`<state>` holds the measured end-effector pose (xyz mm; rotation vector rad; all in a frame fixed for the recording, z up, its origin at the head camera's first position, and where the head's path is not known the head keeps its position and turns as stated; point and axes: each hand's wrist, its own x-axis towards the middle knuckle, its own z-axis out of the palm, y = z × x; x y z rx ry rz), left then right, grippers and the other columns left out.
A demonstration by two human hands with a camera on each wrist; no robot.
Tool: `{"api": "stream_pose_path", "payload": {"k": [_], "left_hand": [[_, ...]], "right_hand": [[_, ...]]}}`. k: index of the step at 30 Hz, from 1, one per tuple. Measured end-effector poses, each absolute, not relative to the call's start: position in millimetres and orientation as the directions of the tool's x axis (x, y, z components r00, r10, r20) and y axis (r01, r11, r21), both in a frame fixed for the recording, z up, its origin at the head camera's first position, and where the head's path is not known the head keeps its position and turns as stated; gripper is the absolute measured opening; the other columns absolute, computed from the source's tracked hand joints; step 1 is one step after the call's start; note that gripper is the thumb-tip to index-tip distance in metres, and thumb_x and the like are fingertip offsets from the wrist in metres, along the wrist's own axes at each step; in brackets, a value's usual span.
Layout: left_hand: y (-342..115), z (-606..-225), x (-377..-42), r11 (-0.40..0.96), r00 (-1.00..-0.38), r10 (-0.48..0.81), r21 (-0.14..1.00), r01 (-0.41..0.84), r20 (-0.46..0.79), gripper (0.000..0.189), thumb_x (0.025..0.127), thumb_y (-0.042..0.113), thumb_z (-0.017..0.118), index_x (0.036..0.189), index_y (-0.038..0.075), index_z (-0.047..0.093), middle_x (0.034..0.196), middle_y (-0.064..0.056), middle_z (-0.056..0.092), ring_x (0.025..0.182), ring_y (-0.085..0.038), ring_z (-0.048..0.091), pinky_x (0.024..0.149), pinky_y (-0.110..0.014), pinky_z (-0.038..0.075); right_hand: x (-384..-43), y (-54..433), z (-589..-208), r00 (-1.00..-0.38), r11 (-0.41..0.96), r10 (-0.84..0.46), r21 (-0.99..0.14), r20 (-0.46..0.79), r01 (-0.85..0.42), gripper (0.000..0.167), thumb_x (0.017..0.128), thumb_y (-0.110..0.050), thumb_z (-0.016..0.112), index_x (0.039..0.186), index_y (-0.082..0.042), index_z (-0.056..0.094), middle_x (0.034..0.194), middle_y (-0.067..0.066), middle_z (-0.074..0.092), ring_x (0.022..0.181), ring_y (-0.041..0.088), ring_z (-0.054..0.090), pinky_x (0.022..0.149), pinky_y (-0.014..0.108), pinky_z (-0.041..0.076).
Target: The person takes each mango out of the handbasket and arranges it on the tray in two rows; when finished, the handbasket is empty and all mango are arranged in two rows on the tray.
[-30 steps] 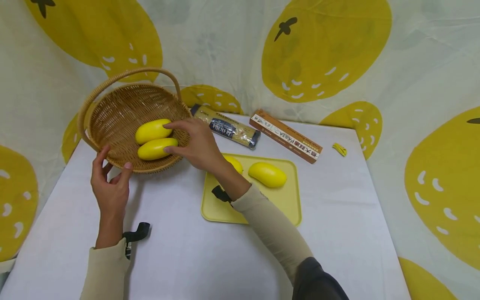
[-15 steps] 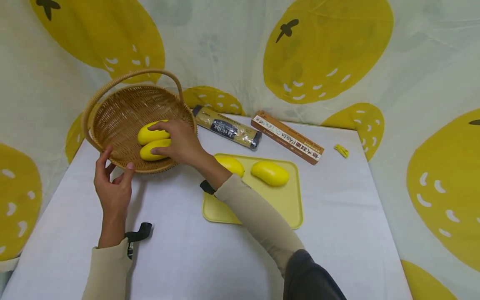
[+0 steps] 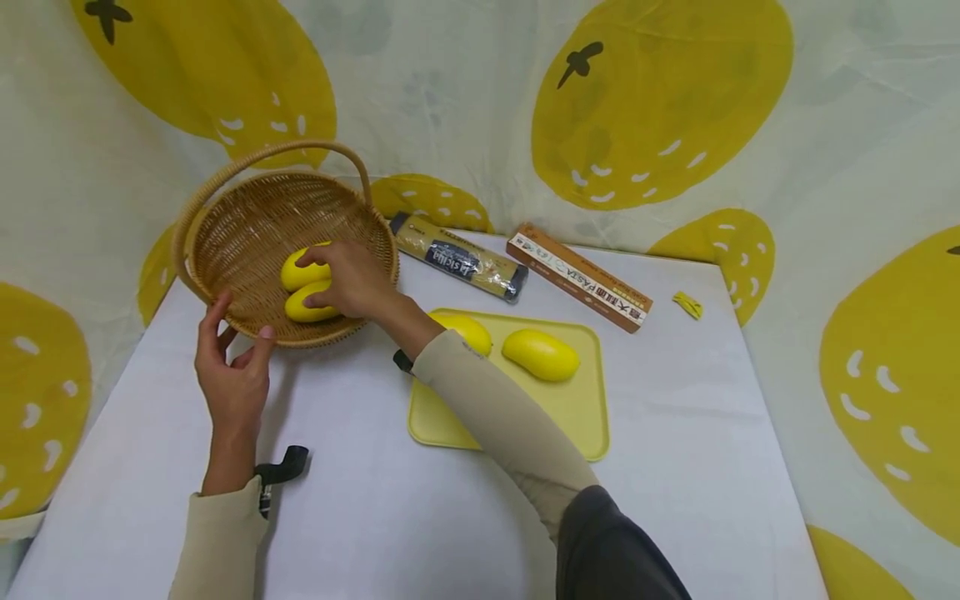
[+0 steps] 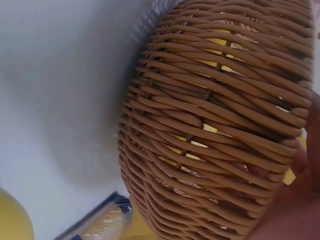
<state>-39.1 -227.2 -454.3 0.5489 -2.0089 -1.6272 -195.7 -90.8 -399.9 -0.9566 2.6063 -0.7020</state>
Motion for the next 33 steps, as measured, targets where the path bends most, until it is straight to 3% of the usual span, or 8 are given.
{"api": "stream_pose_path", "payload": {"k": [4,11,19,27,33], "left_hand": [[-227.8,-454.2,-38.1,0.213,-0.800,-0.583,0.977,0.019,0.142,0.063,0.101,0.017,0.071,0.159,0.023,0.048,0.166,0.004,0.045,0.141,-0.035,0.050,0.091,-0.009,0.052],[-227.0,-453.9,-39.8,0.225,-0.801,-0.585,0.974,-0.009,0.128,0.062,0.102,0.019,0.071,0.158,0.033,0.048,0.167,0.006,0.044,0.143,-0.035,0.050,0.094,-0.013,0.052],[-225.2,-453.0,-38.3,0.214,-0.801,-0.586,0.977,-0.004,0.125,0.063,0.102,0.020,0.072,0.159,0.030,0.048,0.166,0.007,0.043,0.143,-0.034,0.048,0.095,-0.014,0.052],[-223.2,-452.3,-36.5,0.205,-0.799,-0.583,0.978,0.029,0.146,0.062,0.101,0.016,0.071,0.158,0.027,0.049,0.166,0.005,0.044,0.142,-0.033,0.048,0.094,-0.013,0.053],[-222.2,-452.7,-34.4,0.209,-0.797,-0.584,0.977,0.038,0.156,0.061,0.101,0.016,0.072,0.157,0.026,0.050,0.166,0.003,0.044,0.141,-0.033,0.049,0.093,-0.012,0.053]], "right_hand": [[-198.9,-96.0,-404.4,-0.749,0.686,-0.650,-0.523,-0.127,-0.506,0.056,0.090,-0.040,0.086,0.142,-0.028,0.068,0.147,-0.005,0.067,0.137,0.013,0.058,0.118,0.028,0.040],[-205.5,-103.0,-407.5,-0.750,0.724,-0.633,-0.492,-0.193,-0.484,0.055,0.089,-0.040,0.087,0.139,-0.029,0.070,0.139,-0.006,0.070,0.130,0.011,0.060,0.115,0.028,0.041],[-210.0,-108.6,-413.8,-0.747,0.745,-0.619,-0.482,-0.242,-0.462,0.053,0.087,-0.034,0.089,0.136,-0.025,0.072,0.137,-0.009,0.068,0.120,0.008,0.056,0.108,0.024,0.043],[-209.4,-108.6,-415.5,-0.742,0.743,-0.626,-0.471,-0.238,-0.476,0.048,0.087,-0.030,0.090,0.132,-0.025,0.075,0.137,-0.010,0.068,0.121,0.008,0.054,0.110,0.023,0.041],[-206.5,-108.2,-414.2,-0.740,0.768,-0.605,-0.459,-0.294,-0.446,0.047,0.088,-0.032,0.088,0.133,-0.031,0.073,0.145,-0.011,0.064,0.134,0.007,0.051,0.117,0.024,0.038]]}}
